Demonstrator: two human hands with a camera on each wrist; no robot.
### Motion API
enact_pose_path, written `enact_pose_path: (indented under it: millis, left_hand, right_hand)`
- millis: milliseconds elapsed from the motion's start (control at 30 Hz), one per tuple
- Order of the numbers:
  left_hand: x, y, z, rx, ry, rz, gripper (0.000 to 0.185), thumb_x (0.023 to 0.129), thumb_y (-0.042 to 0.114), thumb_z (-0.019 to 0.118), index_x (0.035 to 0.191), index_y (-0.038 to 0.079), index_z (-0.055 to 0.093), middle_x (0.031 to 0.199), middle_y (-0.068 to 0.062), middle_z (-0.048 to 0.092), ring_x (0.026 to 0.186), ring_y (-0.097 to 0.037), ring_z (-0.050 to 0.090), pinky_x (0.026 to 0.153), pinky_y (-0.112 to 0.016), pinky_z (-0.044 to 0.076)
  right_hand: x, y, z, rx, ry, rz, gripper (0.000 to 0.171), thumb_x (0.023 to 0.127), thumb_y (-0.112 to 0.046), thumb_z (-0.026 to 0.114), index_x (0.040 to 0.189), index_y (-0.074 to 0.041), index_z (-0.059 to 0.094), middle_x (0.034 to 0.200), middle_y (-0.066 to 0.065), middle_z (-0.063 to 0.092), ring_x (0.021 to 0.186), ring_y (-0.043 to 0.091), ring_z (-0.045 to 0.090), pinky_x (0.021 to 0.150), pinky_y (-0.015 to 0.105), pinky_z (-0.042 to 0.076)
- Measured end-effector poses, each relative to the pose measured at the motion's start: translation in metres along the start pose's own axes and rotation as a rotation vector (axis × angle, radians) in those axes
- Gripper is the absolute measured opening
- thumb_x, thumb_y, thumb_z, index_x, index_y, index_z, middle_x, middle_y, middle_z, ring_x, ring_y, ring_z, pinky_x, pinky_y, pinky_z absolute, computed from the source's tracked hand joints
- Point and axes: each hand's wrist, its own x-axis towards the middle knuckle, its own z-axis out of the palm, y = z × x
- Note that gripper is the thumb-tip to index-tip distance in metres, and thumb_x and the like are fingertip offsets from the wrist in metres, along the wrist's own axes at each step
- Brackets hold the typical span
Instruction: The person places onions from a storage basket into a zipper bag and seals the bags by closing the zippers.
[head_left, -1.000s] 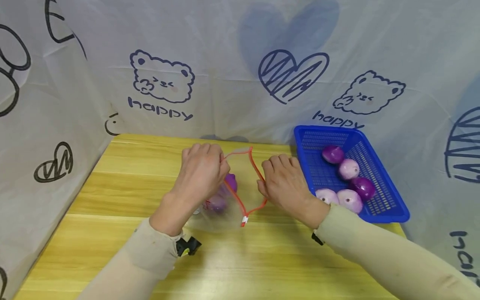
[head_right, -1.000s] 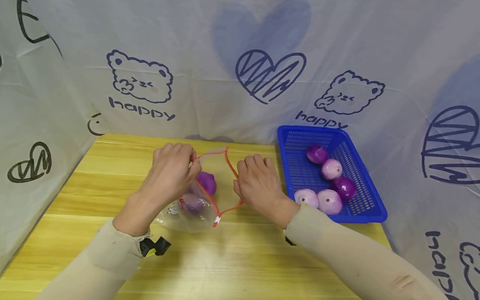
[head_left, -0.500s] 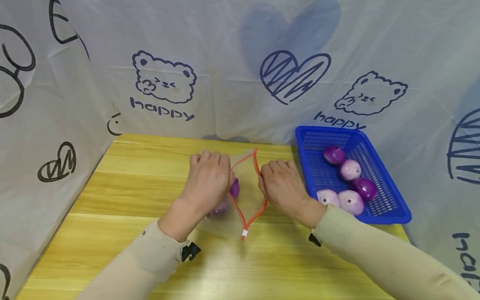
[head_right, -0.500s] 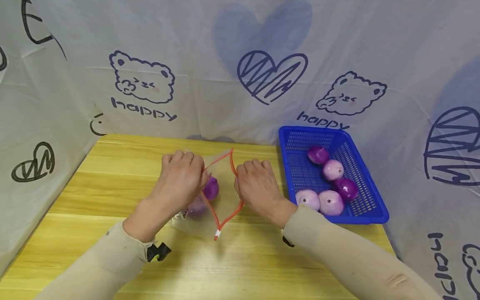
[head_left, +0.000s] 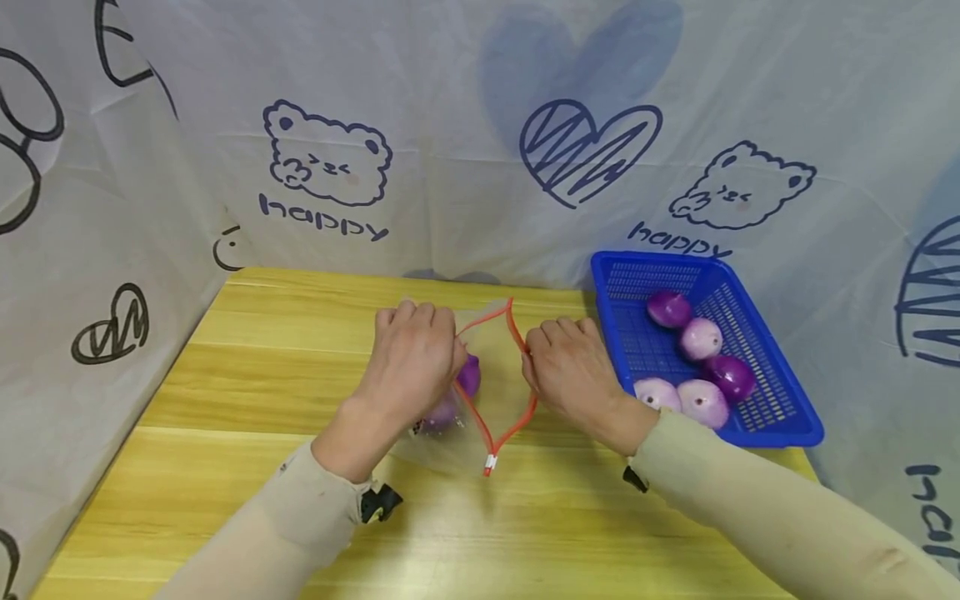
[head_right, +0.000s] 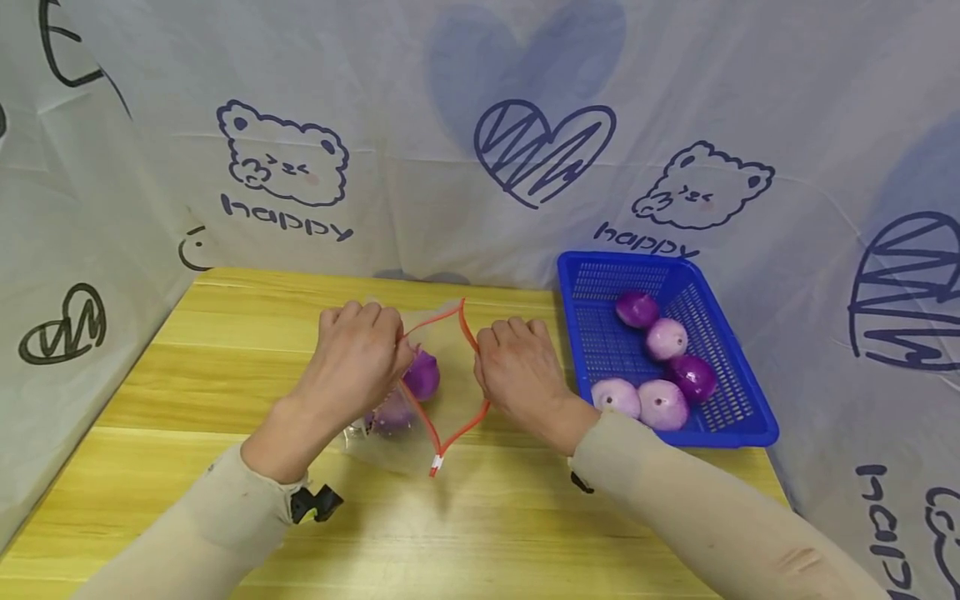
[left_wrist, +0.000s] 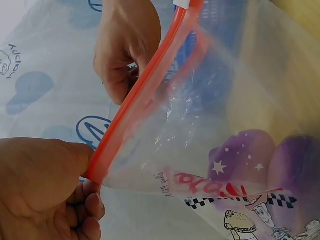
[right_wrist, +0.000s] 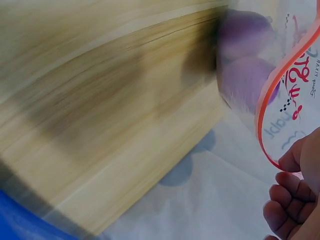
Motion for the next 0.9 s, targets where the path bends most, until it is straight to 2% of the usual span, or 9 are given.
enact_pose_path:
  millis: [167,400,667,900]
  left_hand:
    - [0.001,0.0,-0.001,-0.037,-0.039,-0.031,0.023,0.091,0.01,0.063,0.072,0.009,0.049,0.068,-0.005,0.047,0.067,-0.029,0.047,0.07,-0.047,0.038]
    - [0.0,-0.001,0.0,-0.078,-0.09,-0.067,0.023,0.092,0.012,0.062,0.073,0.01,0.049,0.069,-0.005,0.047,0.07,-0.029,0.047,0.074,-0.048,0.04]
    - [-0.001,-0.001,0.001,-0.112,-0.154,-0.101,0.024,0.095,0.015,0.06,0.074,0.011,0.048,0.07,-0.004,0.046,0.072,-0.028,0.046,0.077,-0.049,0.042]
    - [-0.002,-0.001,0.001,-0.135,-0.187,-0.122,0.023,0.095,0.015,0.059,0.074,0.012,0.05,0.071,-0.003,0.047,0.073,-0.027,0.046,0.077,-0.048,0.041]
  right_hand:
    - [-0.004,0.011,-0.008,-0.002,0.042,-0.008,0.018,0.094,-0.021,0.066,0.084,-0.006,0.061,0.079,0.01,0.062,0.08,0.034,0.061,0.073,0.047,0.041]
    - [-0.018,0.046,-0.024,-0.042,0.08,-0.033,0.017,0.093,-0.018,0.062,0.085,-0.003,0.059,0.079,0.013,0.06,0.078,0.037,0.058,0.073,0.05,0.042]
    - [-0.041,0.086,-0.042,-0.095,-0.016,-0.106,0.021,0.096,-0.019,0.054,0.086,-0.001,0.054,0.083,0.017,0.058,0.079,0.04,0.053,0.071,0.05,0.041]
    - [-0.061,0.116,-0.049,-0.112,-0.134,-0.174,0.019,0.089,-0.017,0.066,0.092,-0.001,0.056,0.087,0.015,0.056,0.078,0.036,0.05,0.065,0.042,0.035]
